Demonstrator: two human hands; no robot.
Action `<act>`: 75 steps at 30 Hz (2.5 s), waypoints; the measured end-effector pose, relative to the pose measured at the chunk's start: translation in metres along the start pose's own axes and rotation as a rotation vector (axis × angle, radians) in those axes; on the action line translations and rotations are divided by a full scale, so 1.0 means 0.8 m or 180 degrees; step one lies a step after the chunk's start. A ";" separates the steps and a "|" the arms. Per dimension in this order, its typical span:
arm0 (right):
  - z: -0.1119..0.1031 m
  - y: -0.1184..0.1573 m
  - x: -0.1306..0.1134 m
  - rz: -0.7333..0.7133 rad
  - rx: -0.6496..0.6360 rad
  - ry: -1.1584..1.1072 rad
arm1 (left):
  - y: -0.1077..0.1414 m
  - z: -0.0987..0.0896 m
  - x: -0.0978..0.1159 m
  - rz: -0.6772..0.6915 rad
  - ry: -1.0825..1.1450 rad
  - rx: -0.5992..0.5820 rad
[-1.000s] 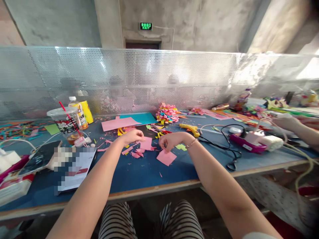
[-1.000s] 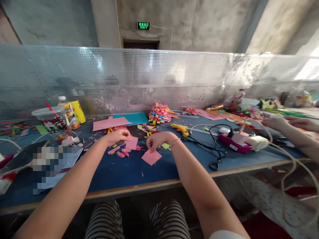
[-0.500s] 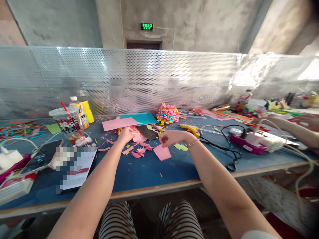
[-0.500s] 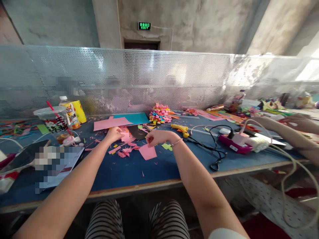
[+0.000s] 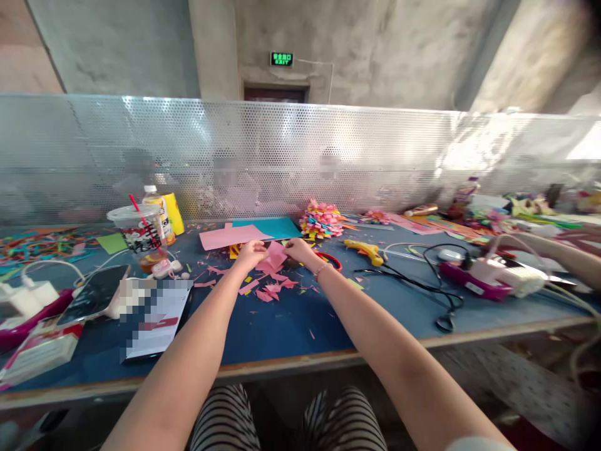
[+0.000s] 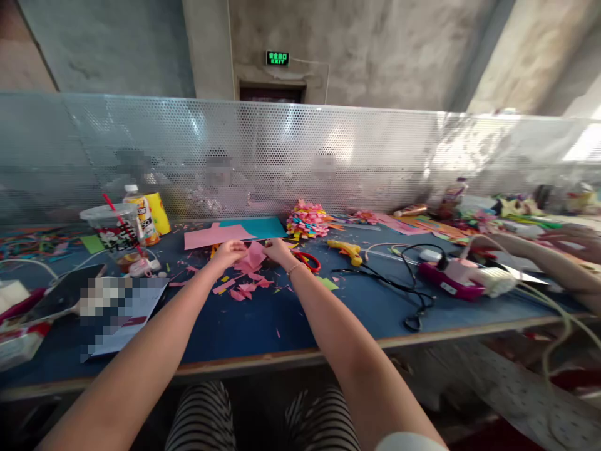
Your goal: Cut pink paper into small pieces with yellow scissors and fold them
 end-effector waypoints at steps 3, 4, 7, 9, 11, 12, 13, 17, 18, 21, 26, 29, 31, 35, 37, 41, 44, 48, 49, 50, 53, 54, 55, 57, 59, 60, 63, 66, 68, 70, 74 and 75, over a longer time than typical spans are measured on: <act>0.005 0.002 0.005 -0.0203 0.0292 0.0218 | -0.004 -0.001 -0.005 0.0191 -0.0457 0.0081; 0.005 0.004 0.005 -0.0299 0.0384 0.0303 | -0.005 -0.001 -0.006 0.0236 -0.0648 0.0106; 0.001 0.009 0.003 -0.0568 0.0660 0.0536 | -0.006 0.000 -0.007 0.0333 -0.1024 0.0181; -0.004 0.012 0.000 -0.0624 0.0819 0.0469 | -0.004 -0.001 -0.006 0.0373 -0.1041 0.0213; -0.009 0.015 -0.001 -0.0625 0.0901 0.0161 | -0.002 -0.001 -0.004 0.0441 -0.0961 0.0236; -0.011 0.015 -0.003 -0.0651 0.0904 -0.0032 | -0.001 -0.002 -0.002 0.0502 -0.0896 0.0236; -0.013 0.016 -0.004 -0.0685 0.0875 -0.0239 | 0.000 -0.002 0.001 0.0581 -0.0812 0.0237; -0.012 0.017 -0.009 -0.0707 0.0602 -0.1057 | 0.005 0.002 0.012 0.0761 -0.0344 0.0171; -0.011 0.017 -0.010 -0.0706 0.0554 -0.1188 | 0.006 0.004 0.014 0.0700 -0.0226 0.0123; -0.008 0.018 -0.013 -0.0718 0.0517 -0.1343 | 0.011 0.009 0.016 0.0324 0.0083 -0.0038; -0.010 0.018 -0.017 -0.0813 0.0714 -0.1277 | 0.019 0.015 0.016 -0.0121 0.0321 -0.0202; -0.011 0.020 -0.021 -0.0869 0.0724 -0.1076 | 0.017 0.014 0.019 0.0044 0.0453 -0.0039; -0.012 0.023 -0.024 -0.0895 0.0724 -0.0999 | 0.016 0.012 0.021 0.0212 0.0541 0.0111; -0.017 0.029 -0.029 -0.0896 0.0806 -0.0977 | 0.015 0.010 0.023 0.0231 0.0801 0.0276; -0.020 0.033 -0.033 -0.0968 0.0901 -0.0912 | 0.016 0.009 0.024 0.0167 0.1008 0.0366; -0.028 0.045 -0.045 -0.1573 0.1205 -0.0395 | 0.021 0.009 0.027 -0.0048 0.1598 0.0413; -0.029 0.054 -0.053 -0.2213 0.1352 0.0023 | 0.025 0.009 0.029 -0.0287 0.2029 0.0339; -0.027 0.059 -0.056 -0.2554 0.1368 0.0315 | 0.026 0.008 0.029 -0.0500 0.2265 0.0378; -0.026 0.059 -0.057 -0.2596 0.1336 0.0370 | 0.026 0.008 0.029 -0.0532 0.2286 0.0397; -0.025 0.060 -0.057 -0.2637 0.1291 0.0413 | 0.026 0.008 0.029 -0.0550 0.2293 0.0421; -0.023 0.060 -0.058 -0.2729 0.1162 0.0440 | 0.026 0.008 0.029 -0.0512 0.2263 0.0456; -0.023 0.060 -0.058 -0.2747 0.1134 0.0430 | 0.026 0.009 0.030 -0.0459 0.2244 0.0428; -0.023 0.060 -0.058 -0.2761 0.1114 0.0423 | 0.026 0.009 0.032 -0.0388 0.2226 0.0381; -0.024 0.061 -0.059 -0.2777 0.1097 0.0407 | 0.027 0.011 0.035 -0.0246 0.2196 0.0292; -0.024 0.062 -0.060 -0.2772 0.1064 0.0342 | 0.028 0.011 0.036 -0.0171 0.2149 0.0296; -0.025 0.062 -0.060 -0.2740 0.1042 0.0255 | 0.029 0.011 0.037 -0.0168 0.2120 0.0327; -0.025 0.059 -0.059 -0.2350 0.0900 -0.0320 | 0.030 0.011 0.037 -0.0155 0.2037 0.0387; -0.018 0.050 -0.052 -0.1491 0.0531 -0.1285 | 0.029 0.012 0.037 -0.0104 0.2018 0.0345; -0.013 0.046 -0.049 -0.0992 0.0319 -0.1718 | 0.028 0.014 0.037 -0.0063 0.1985 0.0266; -0.009 0.045 -0.049 -0.0739 0.0190 -0.1876 | 0.028 0.016 0.038 -0.0009 0.1941 0.0189; -0.006 0.047 -0.054 -0.0645 0.0028 -0.2088 | 0.030 0.019 0.041 0.0046 0.2015 0.0105; -0.006 0.048 -0.054 -0.0640 0.0039 -0.2167 | 0.030 0.020 0.042 0.0036 0.2071 0.0087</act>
Point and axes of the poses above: each hand's wrist, its own y-axis away from the middle knuckle, its own z-axis out of the palm, x = y × z, the point moved 4 cm from there along -y, towards the middle knuckle, and after that the axes turned 9 degrees about y, right-handed, at the moved point
